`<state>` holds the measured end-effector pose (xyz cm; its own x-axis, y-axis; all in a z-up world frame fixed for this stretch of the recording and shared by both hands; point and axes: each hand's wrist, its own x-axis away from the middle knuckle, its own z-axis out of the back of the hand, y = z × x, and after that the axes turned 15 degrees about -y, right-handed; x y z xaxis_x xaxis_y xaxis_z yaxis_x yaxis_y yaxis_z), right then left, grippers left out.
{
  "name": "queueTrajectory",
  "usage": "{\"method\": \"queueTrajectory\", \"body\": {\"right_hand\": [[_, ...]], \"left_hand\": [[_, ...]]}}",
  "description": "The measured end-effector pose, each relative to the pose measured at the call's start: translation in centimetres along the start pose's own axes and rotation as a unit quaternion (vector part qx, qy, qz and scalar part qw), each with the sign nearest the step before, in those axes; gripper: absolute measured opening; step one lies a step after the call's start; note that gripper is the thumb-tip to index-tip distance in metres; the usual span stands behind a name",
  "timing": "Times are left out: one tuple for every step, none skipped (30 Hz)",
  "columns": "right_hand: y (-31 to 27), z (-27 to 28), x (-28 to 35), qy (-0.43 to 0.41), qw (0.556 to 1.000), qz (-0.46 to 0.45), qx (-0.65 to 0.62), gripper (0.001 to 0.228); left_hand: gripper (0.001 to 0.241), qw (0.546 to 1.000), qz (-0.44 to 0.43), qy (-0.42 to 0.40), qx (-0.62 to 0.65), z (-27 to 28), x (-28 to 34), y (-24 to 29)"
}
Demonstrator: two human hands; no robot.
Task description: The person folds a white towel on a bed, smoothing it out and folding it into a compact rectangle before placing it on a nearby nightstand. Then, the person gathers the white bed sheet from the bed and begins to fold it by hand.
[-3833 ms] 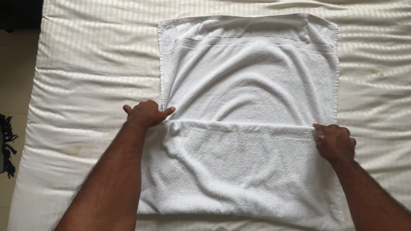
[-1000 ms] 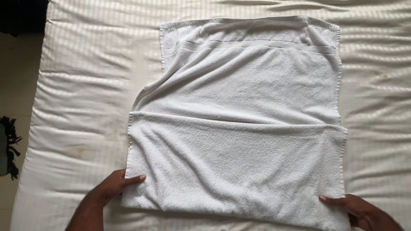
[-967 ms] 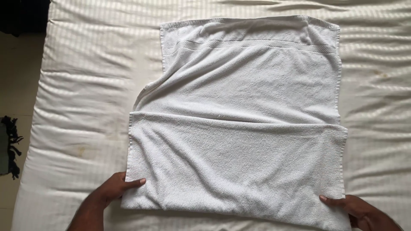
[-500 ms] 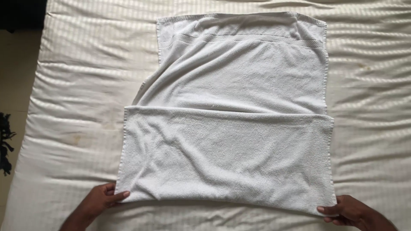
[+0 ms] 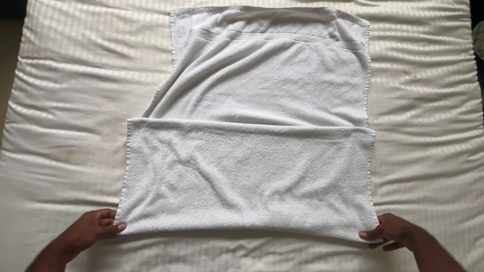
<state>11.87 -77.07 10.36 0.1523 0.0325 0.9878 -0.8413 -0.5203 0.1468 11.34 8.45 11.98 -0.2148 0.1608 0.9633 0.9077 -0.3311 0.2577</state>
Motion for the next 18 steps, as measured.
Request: {"method": "queueTrajectory", "body": {"right_hand": [[0.1, 0.0, 0.3, -0.005, 1.000, -0.006, -0.003, 0.054], [0.2, 0.0, 0.7, -0.010, 1.000, -0.011, -0.006, 0.053], [1.4, 0.0, -0.5, -0.009, 1.000, -0.011, -0.006, 0.053], [2.5, -0.1, -1.6, 0.000, 1.000, -0.012, -0.021, 0.053], [3.4, -0.3, -3.0, 0.008, 0.999, -0.012, -0.035, 0.053], [3.6, 0.6, -5.5, 0.007, 0.999, -0.010, -0.034, 0.053], [3.8, 1.4, -8.2, 0.043, 0.999, 0.004, -0.028, 0.053], [4.0, 2.1, -10.9, 0.079, 0.996, 0.017, -0.022, 0.054], [1.7, -0.3, -9.0, 0.078, 0.997, 0.016, -0.023, 0.054], [-0.6, -2.7, -7.0, 0.280, 0.958, 0.057, 0.012, 0.058], [-3.0, -4.6, -5.0, 0.474, 0.874, 0.094, 0.046, 0.063], [-5.7, -6.9, -2.6, 0.475, 0.874, 0.093, 0.045, 0.063], [-8.6, -9.7, -0.5, 0.581, 0.785, 0.194, 0.091, 0.072], [-11.5, -12.5, 1.7, 0.667, 0.673, 0.291, 0.135, 0.082], [-13.6, -14.4, 2.0, 0.664, 0.676, 0.291, 0.133, 0.082], [-15.6, -16.2, 2.3, 0.615, 0.671, 0.364, 0.195, 0.077], [-17.8, -17.7, 2.7, 0.562, 0.657, 0.434, 0.254, 0.075], [-19.4, -18.8, 2.6, 0.562, 0.658, 0.434, 0.252, 0.075]], "left_hand": [[0.050, 1.000, 0.000, 0.012, -0.024, 0.4, -0.3, -0.4], [0.050, 0.999, -0.001, 0.024, -0.047, 0.8, -0.6, -0.8], [0.050, 0.999, -0.002, 0.023, -0.047, 1.1, -2.3, -2.5], [0.053, 0.999, -0.029, 0.022, -0.007, 1.4, -4.0, -4.1], [0.057, 0.998, -0.057, 0.024, 0.033, 2.0, -5.5, -5.9], [0.057, 0.997, -0.058, 0.027, 0.033, -0.5, -3.5, -3.2], [0.053, 0.984, -0.038, 0.168, -0.037, -2.9, -1.5, -0.5], [0.052, 0.946, -0.016, 0.304, -0.106, -5.3, 0.4, 2.2], [0.052, 0.946, -0.015, 0.304, -0.108, -6.7, 0.2, 3.1], [0.047, 0.871, -0.097, 0.458, -0.149, -8.1, 0.0, 4.1], [0.042, 0.763, -0.180, 0.594, -0.183, -9.7, -0.7, 5.3], [0.042, 0.763, -0.181, 0.593, -0.182, -11.7, -1.9, 7.6], [0.051, 0.731, -0.254, 0.584, -0.243, -13.3, -2.6, 9.6], [0.062, 0.693, -0.325, 0.569, -0.301, -15.0, -3.4, 11.5], [0.062, 0.692, -0.323, 0.569, -0.305, -16.9, -3.8, 13.6], [0.067, 0.698, -0.357, 0.493, -0.376, -18.8, -4.2, 15.6], [0.071, 0.696, -0.390, 0.411, -0.441, -20.8, -4.9, 17.8], [0.071, 0.695, -0.390, 0.410, -0.443, -22.1, -5.9, 19.0]]}}
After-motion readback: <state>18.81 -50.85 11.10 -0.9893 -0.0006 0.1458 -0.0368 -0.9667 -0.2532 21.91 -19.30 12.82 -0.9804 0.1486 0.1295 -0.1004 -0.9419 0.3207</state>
